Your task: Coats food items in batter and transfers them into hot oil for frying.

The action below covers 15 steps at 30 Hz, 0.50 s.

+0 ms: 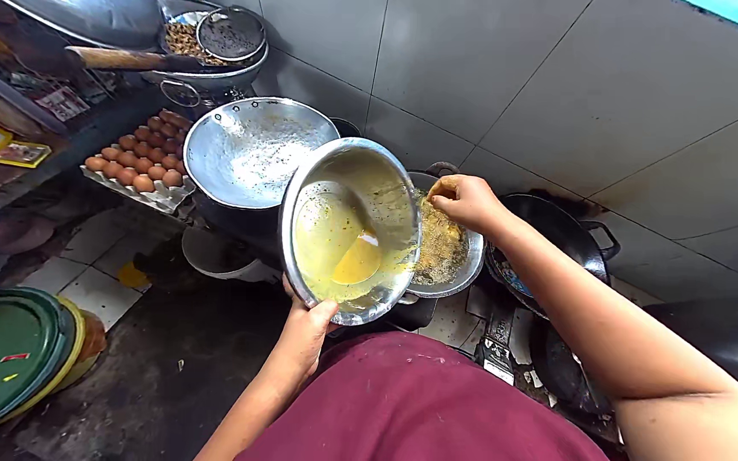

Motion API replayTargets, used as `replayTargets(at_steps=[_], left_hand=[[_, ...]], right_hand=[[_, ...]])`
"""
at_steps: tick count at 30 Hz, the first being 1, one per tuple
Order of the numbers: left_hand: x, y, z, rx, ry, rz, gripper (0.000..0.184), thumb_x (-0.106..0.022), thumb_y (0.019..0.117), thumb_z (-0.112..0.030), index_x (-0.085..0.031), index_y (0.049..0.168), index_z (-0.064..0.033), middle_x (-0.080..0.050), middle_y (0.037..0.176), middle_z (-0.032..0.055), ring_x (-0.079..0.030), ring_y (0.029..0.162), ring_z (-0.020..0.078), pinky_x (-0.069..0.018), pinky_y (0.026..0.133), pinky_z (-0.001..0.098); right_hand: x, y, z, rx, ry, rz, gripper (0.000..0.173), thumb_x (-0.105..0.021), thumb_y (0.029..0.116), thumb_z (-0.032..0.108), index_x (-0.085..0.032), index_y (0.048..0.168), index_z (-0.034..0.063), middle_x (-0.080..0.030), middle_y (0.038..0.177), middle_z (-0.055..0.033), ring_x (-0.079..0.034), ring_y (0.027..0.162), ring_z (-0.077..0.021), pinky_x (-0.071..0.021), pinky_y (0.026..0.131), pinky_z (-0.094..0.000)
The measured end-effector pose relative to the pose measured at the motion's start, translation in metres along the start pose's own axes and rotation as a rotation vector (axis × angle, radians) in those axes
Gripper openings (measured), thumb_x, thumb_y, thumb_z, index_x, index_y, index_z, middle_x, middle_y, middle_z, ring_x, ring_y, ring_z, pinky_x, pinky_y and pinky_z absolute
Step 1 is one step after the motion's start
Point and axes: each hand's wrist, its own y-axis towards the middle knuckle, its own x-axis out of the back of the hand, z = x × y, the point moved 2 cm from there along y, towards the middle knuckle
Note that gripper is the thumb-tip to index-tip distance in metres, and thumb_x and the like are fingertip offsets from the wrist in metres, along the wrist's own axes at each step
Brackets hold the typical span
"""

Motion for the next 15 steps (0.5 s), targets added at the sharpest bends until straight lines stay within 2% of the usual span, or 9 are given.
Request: replayTargets(at_steps=[2,4,6,9,11,13,14,15], left_hand=[[-0.004,0.003,0.002,0.006,0.010,0.028,0.083,-0.051,0.0883,0.010,-0.011,0.158,-0.0098,-0.064,0.120,0.0162,-0.073,0.096,0.0223,-0.0650,0.076,0.0370],[-0.009,0.004,0.003,0.002,0.016,0.057,0.084,-0.051,0.0874,0.009,-0.011,0.158,-0.0101,-0.064,0.121,0.0169,-0.073,0.097,0.0232,-0.0651,0.076,0.0382],[-0.013,0.003,0.003,0.004,0.025,0.082,0.081,-0.051,0.0876,0.008,-0.012,0.157,-0.0093,-0.064,0.122,0.0170,-0.073,0.099,0.0239,-0.0651,0.077,0.0396],[-0.019,0.002,0.001,0.012,0.010,0.090,0.069,-0.050,0.0891,0.010,-0.023,0.151,-0.0052,-0.066,0.117,0.0171,-0.074,0.095,0.0246,-0.0653,0.076,0.0398],[-0.021,0.005,0.003,0.019,0.008,0.102,0.074,-0.050,0.0890,0.009,-0.018,0.154,-0.0064,-0.064,0.120,0.0177,-0.073,0.097,0.0252,-0.0653,0.076,0.0399],[-0.022,0.008,0.007,0.029,0.009,0.109,0.081,-0.050,0.0881,0.009,-0.011,0.157,-0.0086,-0.062,0.123,0.0188,-0.073,0.099,0.0263,-0.0653,0.077,0.0412],[-0.022,0.009,0.008,0.036,0.006,0.103,0.078,-0.050,0.0884,0.009,-0.014,0.156,-0.0080,-0.063,0.122,0.0194,-0.073,0.098,0.0272,-0.0653,0.076,0.0421],[-0.022,0.009,0.010,0.047,0.002,0.097,0.076,-0.050,0.0894,0.010,-0.016,0.155,-0.0077,-0.063,0.122,0.0197,-0.073,0.098,0.0279,-0.0650,0.076,0.0425]], right_hand=[[-0.018,-0.004,0.027,0.161,-0.011,0.062,0.019,-0.061,0.0980,0.015,-0.077,0.103,0.0059,-0.073,0.107,-0.0129,-0.069,0.104,-0.0276,-0.0549,0.094,-0.0547],[-0.046,-0.004,0.041,0.213,-0.077,0.134,0.019,-0.062,0.0972,0.018,-0.077,0.104,0.0066,-0.071,0.110,-0.0143,-0.069,0.105,-0.0309,-0.0551,0.092,-0.0573],[-0.077,-0.006,0.047,0.187,-0.205,0.168,0.022,-0.065,0.0962,0.023,-0.075,0.107,0.0058,-0.070,0.114,-0.0179,-0.069,0.105,-0.0363,-0.0560,0.088,-0.0610],[-0.118,-0.017,0.055,0.081,-0.256,0.238,0.031,-0.073,0.0939,0.028,-0.073,0.109,0.0015,-0.068,0.114,-0.0230,-0.067,0.105,-0.0429,-0.0549,0.086,-0.0657],[-0.132,-0.021,0.064,-0.036,-0.139,0.365,0.031,-0.069,0.0953,0.029,-0.073,0.108,0.0015,-0.070,0.110,-0.0222,-0.067,0.107,-0.0414,-0.0525,0.090,-0.0660],[-0.140,-0.021,0.071,-0.193,0.128,0.528,0.031,-0.066,0.0982,0.028,-0.073,0.110,0.0009,-0.071,0.108,-0.0205,-0.067,0.104,-0.0344,-0.0516,0.092,-0.0590],[-0.143,-0.021,0.072,-0.280,0.320,0.610,0.030,-0.064,0.1007,0.027,-0.070,0.113,0.0010,-0.068,0.105,-0.0163,-0.065,0.097,-0.0256,-0.0522,0.088,-0.0489],[-0.145,-0.022,0.071,-0.357,0.535,0.678,0.028,-0.062,0.1028,0.026,-0.067,0.114,0.0017,-0.065,0.097,-0.0098,-0.062,0.084,-0.0160,-0.0525,0.079,-0.0372]])
